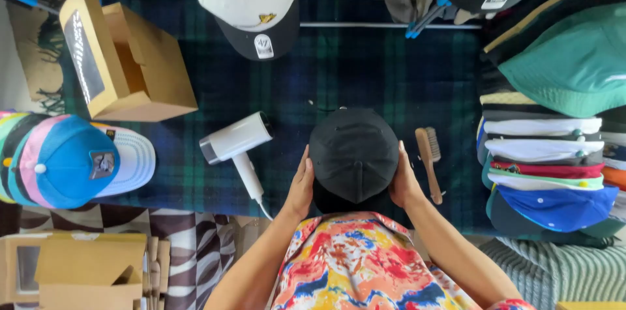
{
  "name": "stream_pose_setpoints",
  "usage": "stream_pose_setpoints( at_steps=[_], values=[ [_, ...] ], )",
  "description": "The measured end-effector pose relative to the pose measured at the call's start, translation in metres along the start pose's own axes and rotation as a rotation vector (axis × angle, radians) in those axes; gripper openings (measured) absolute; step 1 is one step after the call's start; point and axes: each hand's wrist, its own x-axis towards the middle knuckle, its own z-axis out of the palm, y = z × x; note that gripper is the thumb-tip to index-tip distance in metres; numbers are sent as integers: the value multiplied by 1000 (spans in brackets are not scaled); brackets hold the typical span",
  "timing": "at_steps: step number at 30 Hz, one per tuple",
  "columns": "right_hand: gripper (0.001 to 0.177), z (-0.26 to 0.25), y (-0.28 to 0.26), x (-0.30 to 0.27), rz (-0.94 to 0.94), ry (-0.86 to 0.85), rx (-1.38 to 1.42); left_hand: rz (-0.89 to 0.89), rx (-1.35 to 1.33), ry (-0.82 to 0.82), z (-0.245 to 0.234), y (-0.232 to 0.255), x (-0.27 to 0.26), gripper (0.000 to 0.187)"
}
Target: Brushing a black baseball cap with a wooden brush to clean it on a workspace.
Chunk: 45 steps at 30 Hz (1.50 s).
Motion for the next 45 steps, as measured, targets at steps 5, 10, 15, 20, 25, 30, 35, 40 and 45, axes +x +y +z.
stream_pose_setpoints(
  at_steps=[5,10,15,20,25,30,35,40,45],
  values=[
    [86,46,-48,3,-18,-10,19,88,4,-9,22,54,27,68],
    [84,72,-92,60,-164,-130,61,205,24,-23,39,92,95,69],
    [86,106,-126,78,-233,-75,-77,114,-21,47,61,132,136,74],
    [82,113,-131,95,-252,58,-171,64,58,63,37,91,190,69],
    [80,121,-125,80,-262,295,-289,63,14,231,25,40,205,50],
    [39,108,-123,60,-830,137,-139,332,-68,79,38,57,181,35],
    [29,83,-119,-46,-675,-393,61,414,-121,-57,32,102,70,38],
    [27,6,-49,-62,-358,-616,242,-148,-226,-120,10,33,2,14],
    [28,42,-37,-51,-165,111,396,-215,-151,-268,-14,-29,-38,63]
  ],
)
